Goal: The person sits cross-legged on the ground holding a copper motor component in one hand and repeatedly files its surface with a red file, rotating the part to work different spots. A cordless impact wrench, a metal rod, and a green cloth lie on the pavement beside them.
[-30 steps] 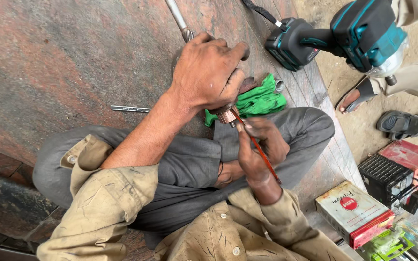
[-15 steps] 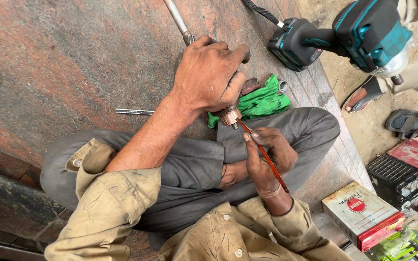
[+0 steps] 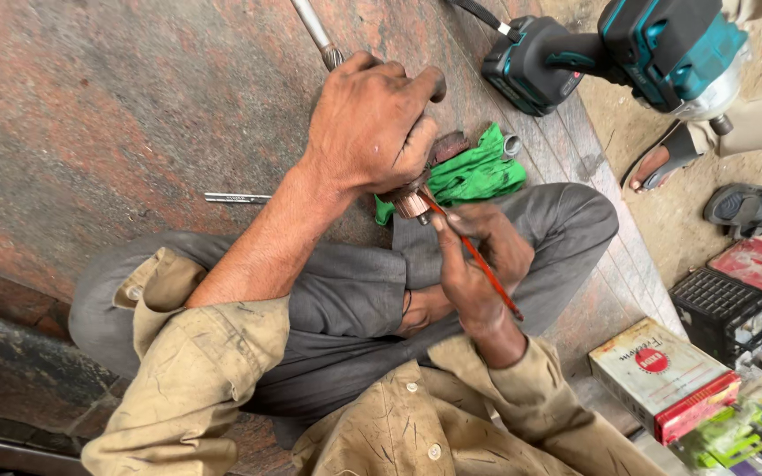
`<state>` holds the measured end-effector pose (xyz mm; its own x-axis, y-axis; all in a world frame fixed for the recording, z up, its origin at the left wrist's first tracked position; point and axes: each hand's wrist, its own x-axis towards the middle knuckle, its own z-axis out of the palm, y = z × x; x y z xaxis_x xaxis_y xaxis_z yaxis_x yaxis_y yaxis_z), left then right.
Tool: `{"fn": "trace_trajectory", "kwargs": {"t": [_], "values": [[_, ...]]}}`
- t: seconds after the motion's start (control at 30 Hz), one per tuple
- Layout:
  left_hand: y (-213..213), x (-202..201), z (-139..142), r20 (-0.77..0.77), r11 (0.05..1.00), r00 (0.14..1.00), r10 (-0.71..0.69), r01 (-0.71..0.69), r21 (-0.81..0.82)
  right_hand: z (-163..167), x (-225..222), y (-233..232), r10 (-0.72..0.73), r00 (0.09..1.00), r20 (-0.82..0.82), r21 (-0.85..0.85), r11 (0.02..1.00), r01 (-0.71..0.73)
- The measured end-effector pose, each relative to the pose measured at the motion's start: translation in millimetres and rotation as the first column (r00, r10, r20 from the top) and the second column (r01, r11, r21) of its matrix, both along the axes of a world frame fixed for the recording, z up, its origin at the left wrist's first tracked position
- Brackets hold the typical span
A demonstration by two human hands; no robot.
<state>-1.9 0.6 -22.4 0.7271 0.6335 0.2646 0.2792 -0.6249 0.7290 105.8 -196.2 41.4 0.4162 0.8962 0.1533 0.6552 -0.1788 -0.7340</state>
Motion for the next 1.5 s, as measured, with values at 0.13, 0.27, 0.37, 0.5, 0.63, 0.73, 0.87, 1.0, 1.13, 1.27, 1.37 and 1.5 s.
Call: {"fn": "trace_trajectory", "kwargs": {"t": [0.13, 0.27, 0.37, 0.5, 0.63, 0.73, 0.87, 1.0, 1.13, 1.27, 1.37, 1.5], "values": [[1.5, 0.9, -0.5, 0.042, 0.999, 0.999, 0.014, -0.015, 0.034, 0.8, -1.2, 0.6, -0.008, 1.000, 0.030, -0.035, 0.999, 0.009], [0.9, 1.2, -0.2, 0.007, 1.000, 1.000, 0.003, -0.003, 0.015, -2.9, -3.2, 0.1, -0.024, 0.999, 0.029, 0.030, 0.999, 0.023], [3.1, 1.0, -0.8, 0.010, 1.000, 1.000, 0.009, -0.009, 0.029, -3.9, -3.6, -2.3, -0.022, 0.998, 0.058, 0.004, 1.000, 0.022], [2.8, 1.6, -1.0, 0.019, 0.999, 1.000, 0.017, -0.018, 0.029, -2.4, -3.6, -4.7, -0.005, 0.998, 0.058, 0.024, 1.000, 0.004], [1.3, 0.9, -1.1, 0.015, 1.000, 1.000, -0.001, 0.001, 0.001, -1.4, -2.7, -2.6, 0.009, 0.996, 0.091, 0.011, 1.000, -0.010], [1.8, 1.4, -1.5, 0.035, 1.000, 0.999, 0.005, -0.005, 0.017, 0.8, -0.6, -1.5, 0.057, 0.986, 0.159, -0.001, 0.998, -0.057], [-0.5, 2.7, -1.5, 0.019, 1.000, 1.000, 0.014, -0.014, 0.011, 3.6, 0.2, -1.7, 0.019, 0.997, 0.071, 0.030, 0.999, -0.021], [0.0, 2.1, -2.1, 0.000, 1.000, 1.000, 0.016, -0.016, 0.013, 5.0, -1.5, -2.1, 0.040, 0.996, 0.075, 0.008, 0.999, -0.041], [1.9, 1.7, -2.2, 0.050, 0.998, 0.999, 0.022, -0.024, 0.055, 4.8, -0.9, -4.1, 0.052, 0.996, 0.069, 0.034, 0.998, -0.055], [0.7, 0.7, -0.7, 0.025, 1.000, 1.000, 0.013, -0.013, 0.021, -1.4, -0.5, -7.0, 0.004, 0.998, 0.065, 0.048, 0.999, -0.007], [1.9, 0.9, -0.3, 0.014, 1.000, 1.000, -0.005, 0.005, 0.005, -6.9, -2.7, -7.3, -0.100, 0.994, -0.054, -0.002, 0.995, 0.100], [4.2, -0.8, -0.3, 0.029, 0.999, 1.000, 0.006, -0.007, 0.035, -11.6, -11.3, -2.0, -0.081, 0.996, -0.022, 0.065, 0.995, 0.082]]}}
